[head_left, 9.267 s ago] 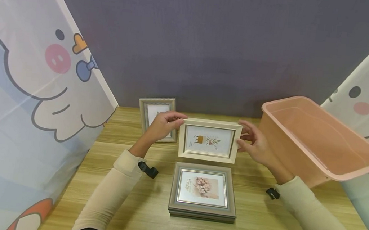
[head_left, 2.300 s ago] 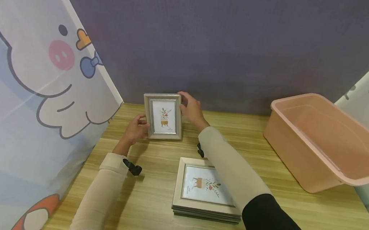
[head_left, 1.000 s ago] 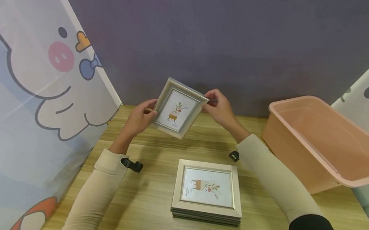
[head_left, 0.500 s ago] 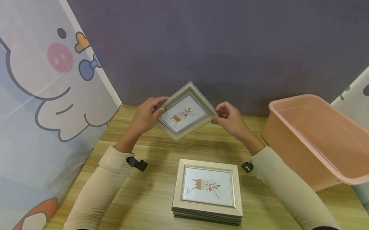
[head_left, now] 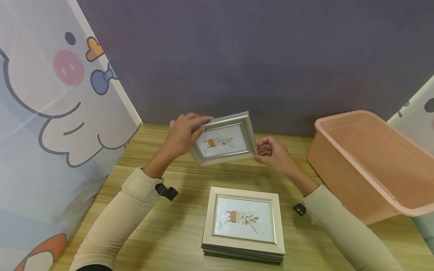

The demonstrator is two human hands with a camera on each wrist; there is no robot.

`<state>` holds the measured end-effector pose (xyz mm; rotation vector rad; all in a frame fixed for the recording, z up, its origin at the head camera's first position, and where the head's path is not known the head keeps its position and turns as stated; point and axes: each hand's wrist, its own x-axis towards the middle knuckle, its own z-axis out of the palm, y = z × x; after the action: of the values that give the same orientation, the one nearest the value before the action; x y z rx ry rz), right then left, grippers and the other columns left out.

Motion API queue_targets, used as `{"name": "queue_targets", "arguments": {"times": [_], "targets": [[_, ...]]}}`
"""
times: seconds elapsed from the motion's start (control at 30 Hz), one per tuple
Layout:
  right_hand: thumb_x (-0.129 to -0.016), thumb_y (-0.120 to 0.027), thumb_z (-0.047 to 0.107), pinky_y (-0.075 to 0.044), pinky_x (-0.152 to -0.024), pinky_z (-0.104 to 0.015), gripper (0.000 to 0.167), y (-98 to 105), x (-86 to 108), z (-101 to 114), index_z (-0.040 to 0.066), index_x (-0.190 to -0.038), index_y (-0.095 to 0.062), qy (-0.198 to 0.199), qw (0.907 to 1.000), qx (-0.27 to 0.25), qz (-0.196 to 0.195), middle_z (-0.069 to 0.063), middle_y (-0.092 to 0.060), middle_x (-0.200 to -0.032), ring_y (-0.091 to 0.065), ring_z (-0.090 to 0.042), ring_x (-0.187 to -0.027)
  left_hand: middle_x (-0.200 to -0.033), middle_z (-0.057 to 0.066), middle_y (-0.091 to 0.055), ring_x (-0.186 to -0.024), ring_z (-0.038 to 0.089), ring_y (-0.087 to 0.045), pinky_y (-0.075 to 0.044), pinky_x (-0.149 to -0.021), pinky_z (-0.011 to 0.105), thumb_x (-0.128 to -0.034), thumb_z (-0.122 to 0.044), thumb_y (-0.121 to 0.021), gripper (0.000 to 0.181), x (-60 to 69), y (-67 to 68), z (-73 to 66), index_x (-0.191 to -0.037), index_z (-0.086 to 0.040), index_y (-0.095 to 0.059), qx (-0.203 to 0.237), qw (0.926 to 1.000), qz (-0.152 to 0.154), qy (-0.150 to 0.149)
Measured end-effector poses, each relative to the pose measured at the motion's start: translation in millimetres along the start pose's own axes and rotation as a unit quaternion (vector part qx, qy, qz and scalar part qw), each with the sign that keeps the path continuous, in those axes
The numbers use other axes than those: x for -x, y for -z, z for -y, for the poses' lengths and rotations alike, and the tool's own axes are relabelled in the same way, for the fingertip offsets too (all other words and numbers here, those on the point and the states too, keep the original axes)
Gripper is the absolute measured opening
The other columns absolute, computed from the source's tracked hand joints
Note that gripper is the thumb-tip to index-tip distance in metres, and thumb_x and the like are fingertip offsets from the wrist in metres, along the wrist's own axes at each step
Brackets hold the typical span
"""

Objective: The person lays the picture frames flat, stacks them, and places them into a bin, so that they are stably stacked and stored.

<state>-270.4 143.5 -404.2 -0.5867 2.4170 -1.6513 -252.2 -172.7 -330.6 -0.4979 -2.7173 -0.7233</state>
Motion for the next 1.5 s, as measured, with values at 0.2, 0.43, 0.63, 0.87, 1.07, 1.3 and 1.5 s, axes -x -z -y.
{"name": "queue_targets", "arguments": {"times": [0.2, 0.43, 0.63, 0.87, 1.07, 1.3, 1.5], "targets": [[-0.09, -0.074, -0.001, -0.057, -0.08, -0.019, 0.04, -2.6, 8.8, -6.5, -0.006, -0.124, -0.054, 0.019, 0.9984, 0.051, 0.015, -0.025, -0.065, -0.114, -0.067, -0.029, -0.101, -0.129, 0.005, -0.068, -0.111, 0.032, -0.057, -0.032, -0.084, 0.048, -0.1021, -0.019, -0.063, 0.036, -1.0, -3.2, -11.3, -0.137, -0.026, -0.066, -0.028, 0.9984, -0.006, -0.048], [-0.089, -0.077, 0.003, -0.061, -0.083, -0.033, 0.029, -4.8, 15.6, -18.0, -0.004, -0.112, -0.06, 0.05, 0.9937, 0.09, 0.044, -0.02, -0.072, -0.102, -0.071, -0.026, -0.093, -0.125, 0.002, -0.07, -0.106, 0.031, -0.059, -0.03, -0.078, 0.045, -0.1021, -0.018, -0.063, 0.033, 1.2, -9.2, -19.0, -0.134, -0.027, -0.069, -0.064, 0.9933, -0.021, -0.094], [-0.088, -0.079, 0.008, -0.06, -0.078, -0.029, 0.023, -5.1, 20.7, -23.3, 0.003, -0.103, -0.062, 0.043, 0.9907, 0.12, 0.048, -0.011, -0.074, -0.095, -0.07, -0.02, -0.089, -0.129, -0.002, -0.069, -0.106, 0.028, -0.057, -0.029, -0.079, 0.045, -0.1025, -0.017, -0.062, 0.033, 2.1, -13.4, -28.2, -0.133, -0.029, -0.069, -0.082, 0.9908, -0.016, -0.106], [-0.092, -0.074, 0.009, -0.06, -0.085, -0.036, 0.021, -3.4, 27.7, -28.9, 0.001, -0.108, -0.063, 0.043, 0.9923, 0.108, 0.04, -0.016, -0.073, -0.102, -0.071, -0.026, -0.097, -0.132, -0.005, -0.068, -0.108, 0.025, -0.057, -0.03, -0.079, 0.043, -0.1034, -0.018, -0.061, 0.033, 2.1, -18.8, -35.3, -0.133, -0.031, -0.068, -0.096, 0.9902, -0.006, -0.101], [-0.095, -0.071, 0.004, -0.06, -0.09, -0.039, 0.047, 0.3, 30.5, -20.3, -0.003, -0.137, -0.053, 0.065, 0.9958, 0.064, -0.005, -0.024, -0.068, -0.114, -0.069, -0.038, -0.105, -0.132, -0.006, -0.068, -0.104, 0.024, -0.056, -0.026, -0.078, 0.041, -0.1025, -0.017, -0.062, 0.034, 3.1, -22.3, -37.9, -0.132, -0.032, -0.069, -0.099, 0.9898, -0.002, -0.103], [-0.091, -0.07, -0.007, -0.061, -0.078, -0.023, 0.078, 6.9, 28.5, -11.2, 0.004, -0.158, -0.031, 0.111, 0.9927, 0.013, -0.045, -0.031, -0.061, -0.122, -0.067, -0.04, -0.106, -0.132, -0.008, -0.068, -0.105, 0.023, -0.056, -0.026, -0.078, 0.041, -0.1033, -0.017, -0.06, 0.034, 4.4, -26.1, -39.9, -0.132, -0.032, -0.069, -0.1, 0.9903, 0.005, -0.096], [-0.092, -0.068, -0.01, -0.061, -0.075, -0.021, 0.074, 7.9, 28.9, -6.7, 0.009, -0.156, -0.037, 0.142, 0.9876, 0.019, -0.064, -0.027, -0.059, -0.119, -0.066, -0.042, -0.106, -0.132, -0.007, -0.068, -0.106, 0.023, -0.057, -0.026, -0.076, 0.04, -0.1033, -0.017, -0.06, 0.033, 4.9, -29.8, -42.4, -0.131, -0.032, -0.069, -0.103, 0.9898, 0.003, -0.098]]}}
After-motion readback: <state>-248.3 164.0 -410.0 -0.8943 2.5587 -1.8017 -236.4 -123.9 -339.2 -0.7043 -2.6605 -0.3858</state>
